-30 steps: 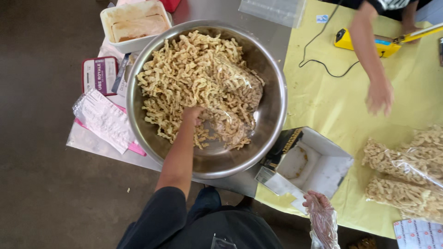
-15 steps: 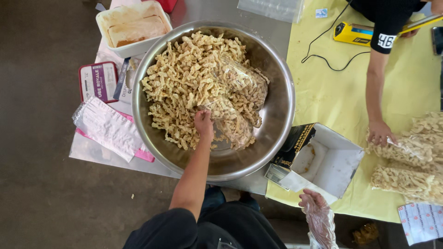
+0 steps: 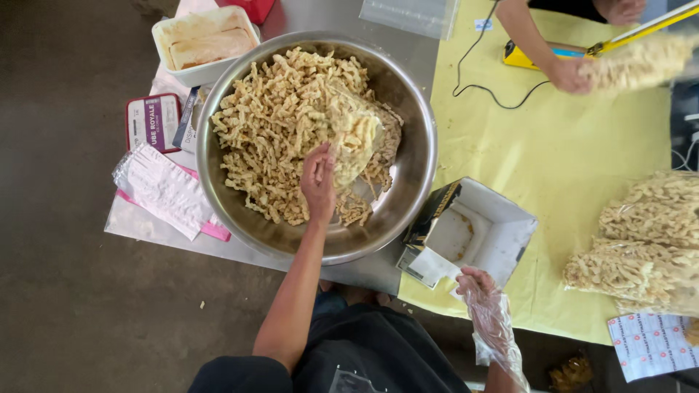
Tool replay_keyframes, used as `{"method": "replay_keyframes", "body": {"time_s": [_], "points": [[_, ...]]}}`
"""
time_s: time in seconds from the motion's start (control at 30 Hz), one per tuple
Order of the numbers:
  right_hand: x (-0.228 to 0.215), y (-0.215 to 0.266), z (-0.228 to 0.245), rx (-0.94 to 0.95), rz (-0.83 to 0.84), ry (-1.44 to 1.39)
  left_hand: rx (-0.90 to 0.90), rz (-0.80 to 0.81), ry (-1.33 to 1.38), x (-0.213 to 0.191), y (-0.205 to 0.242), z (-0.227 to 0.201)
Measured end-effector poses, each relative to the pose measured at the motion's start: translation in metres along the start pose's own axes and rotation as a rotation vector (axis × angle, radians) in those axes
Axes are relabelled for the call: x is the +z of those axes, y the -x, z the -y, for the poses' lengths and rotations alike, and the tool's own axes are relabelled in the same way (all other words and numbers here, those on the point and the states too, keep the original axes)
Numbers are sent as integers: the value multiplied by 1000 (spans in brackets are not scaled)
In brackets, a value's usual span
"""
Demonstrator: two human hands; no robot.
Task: The person scoops a large quantity of puffed snack from a metal bowl into clear plastic bags using gloved hands. They then place the filled bags onto a digital scale to weigh them before setting them aside.
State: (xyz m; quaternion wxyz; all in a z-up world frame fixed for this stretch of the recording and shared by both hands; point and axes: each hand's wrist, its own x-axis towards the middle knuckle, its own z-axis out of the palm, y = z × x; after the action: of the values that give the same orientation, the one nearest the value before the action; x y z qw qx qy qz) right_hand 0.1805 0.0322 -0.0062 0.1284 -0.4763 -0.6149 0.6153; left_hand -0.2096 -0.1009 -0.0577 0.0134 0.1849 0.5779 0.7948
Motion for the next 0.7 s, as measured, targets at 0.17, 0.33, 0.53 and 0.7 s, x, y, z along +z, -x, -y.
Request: {"method": "replay_keyframes", "body": {"time_s": [0.17,0.33,0.53,0.7], "points": [[-25,-9,-5,-61,35,-49,132,112,-149,38,-19,-82],[-34,3,51,-89,58,40,-97,266,-13,88,-7,-167],[-40,30,138,-97,-32,-239,-263,588,318,164,26,-207],[-61,49,158,-241,-47,-303,-444,750,457,226,69,-167]]}}
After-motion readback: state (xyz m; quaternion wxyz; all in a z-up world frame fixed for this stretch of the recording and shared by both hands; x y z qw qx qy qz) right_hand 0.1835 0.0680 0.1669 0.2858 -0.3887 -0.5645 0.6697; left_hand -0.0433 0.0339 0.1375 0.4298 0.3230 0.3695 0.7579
